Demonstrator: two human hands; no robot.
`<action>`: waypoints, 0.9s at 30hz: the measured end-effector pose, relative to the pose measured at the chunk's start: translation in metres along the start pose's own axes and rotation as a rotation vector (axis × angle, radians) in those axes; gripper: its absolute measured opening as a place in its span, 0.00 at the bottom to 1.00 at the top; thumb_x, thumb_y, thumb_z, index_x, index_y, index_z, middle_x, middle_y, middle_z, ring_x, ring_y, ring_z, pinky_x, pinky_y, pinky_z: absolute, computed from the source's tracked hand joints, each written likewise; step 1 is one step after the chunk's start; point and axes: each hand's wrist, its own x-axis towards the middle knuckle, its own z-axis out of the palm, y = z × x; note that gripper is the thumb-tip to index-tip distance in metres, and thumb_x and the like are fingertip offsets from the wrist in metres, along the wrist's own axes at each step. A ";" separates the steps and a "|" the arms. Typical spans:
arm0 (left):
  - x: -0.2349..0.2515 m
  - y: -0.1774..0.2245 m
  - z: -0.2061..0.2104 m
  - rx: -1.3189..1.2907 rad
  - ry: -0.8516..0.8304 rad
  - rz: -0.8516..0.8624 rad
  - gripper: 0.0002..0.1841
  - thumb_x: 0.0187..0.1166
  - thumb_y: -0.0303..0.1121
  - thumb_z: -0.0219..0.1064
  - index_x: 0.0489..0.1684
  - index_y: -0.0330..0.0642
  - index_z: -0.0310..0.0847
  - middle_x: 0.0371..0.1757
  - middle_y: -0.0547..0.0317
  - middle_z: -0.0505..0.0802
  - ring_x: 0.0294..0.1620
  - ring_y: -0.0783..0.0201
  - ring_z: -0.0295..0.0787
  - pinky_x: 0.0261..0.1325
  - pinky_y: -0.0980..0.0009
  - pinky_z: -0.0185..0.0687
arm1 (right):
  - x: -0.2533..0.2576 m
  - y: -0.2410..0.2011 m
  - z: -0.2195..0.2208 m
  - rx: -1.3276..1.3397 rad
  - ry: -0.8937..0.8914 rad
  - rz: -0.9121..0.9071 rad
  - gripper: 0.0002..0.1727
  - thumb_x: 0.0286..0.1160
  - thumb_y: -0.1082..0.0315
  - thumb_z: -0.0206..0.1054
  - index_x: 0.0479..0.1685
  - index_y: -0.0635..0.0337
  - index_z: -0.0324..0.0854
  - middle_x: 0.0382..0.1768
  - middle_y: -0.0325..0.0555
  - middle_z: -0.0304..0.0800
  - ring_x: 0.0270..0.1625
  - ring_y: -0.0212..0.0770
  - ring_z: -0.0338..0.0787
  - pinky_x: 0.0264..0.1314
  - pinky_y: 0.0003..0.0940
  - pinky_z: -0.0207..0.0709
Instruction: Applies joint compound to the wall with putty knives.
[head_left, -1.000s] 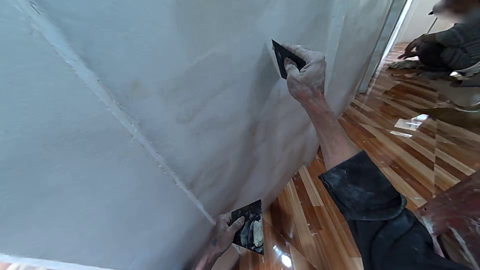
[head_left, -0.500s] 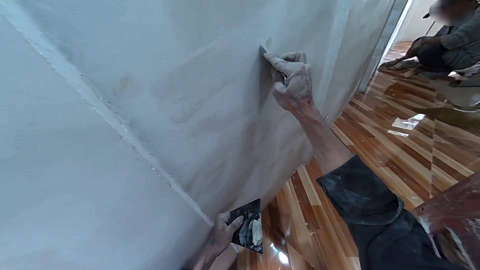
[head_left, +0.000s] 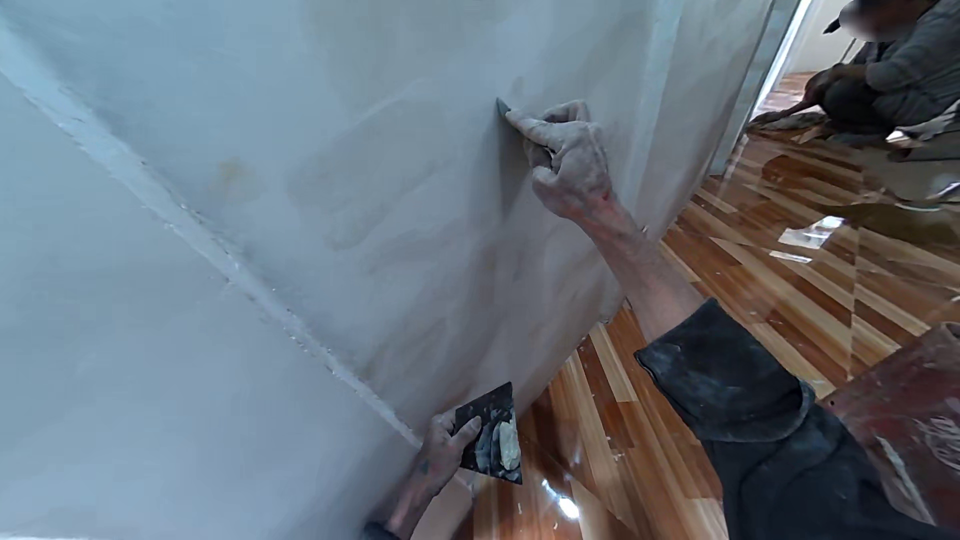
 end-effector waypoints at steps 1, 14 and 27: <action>0.001 0.002 0.003 -0.011 0.020 -0.003 0.10 0.83 0.28 0.62 0.46 0.34 0.89 0.37 0.54 0.96 0.37 0.65 0.95 0.47 0.66 0.93 | -0.004 0.003 -0.004 0.017 -0.031 -0.032 0.26 0.75 0.72 0.57 0.71 0.44 0.88 0.62 0.48 0.92 0.70 0.55 0.82 0.69 0.57 0.69; 0.007 0.102 0.065 -0.440 0.275 0.154 0.10 0.88 0.25 0.55 0.52 0.32 0.82 0.38 0.51 0.94 0.38 0.61 0.93 0.46 0.62 0.92 | -0.204 -0.035 -0.049 0.730 -0.275 0.512 0.18 0.90 0.62 0.56 0.66 0.57 0.87 0.50 0.37 0.96 0.49 0.26 0.93 0.54 0.28 0.89; 0.004 0.091 0.074 -0.412 0.359 0.301 0.08 0.85 0.30 0.63 0.48 0.41 0.89 0.37 0.58 0.95 0.35 0.66 0.93 0.42 0.66 0.92 | -0.268 -0.028 -0.071 0.644 -0.128 0.893 0.13 0.85 0.65 0.59 0.40 0.61 0.88 0.30 0.38 0.89 0.36 0.29 0.89 0.45 0.31 0.86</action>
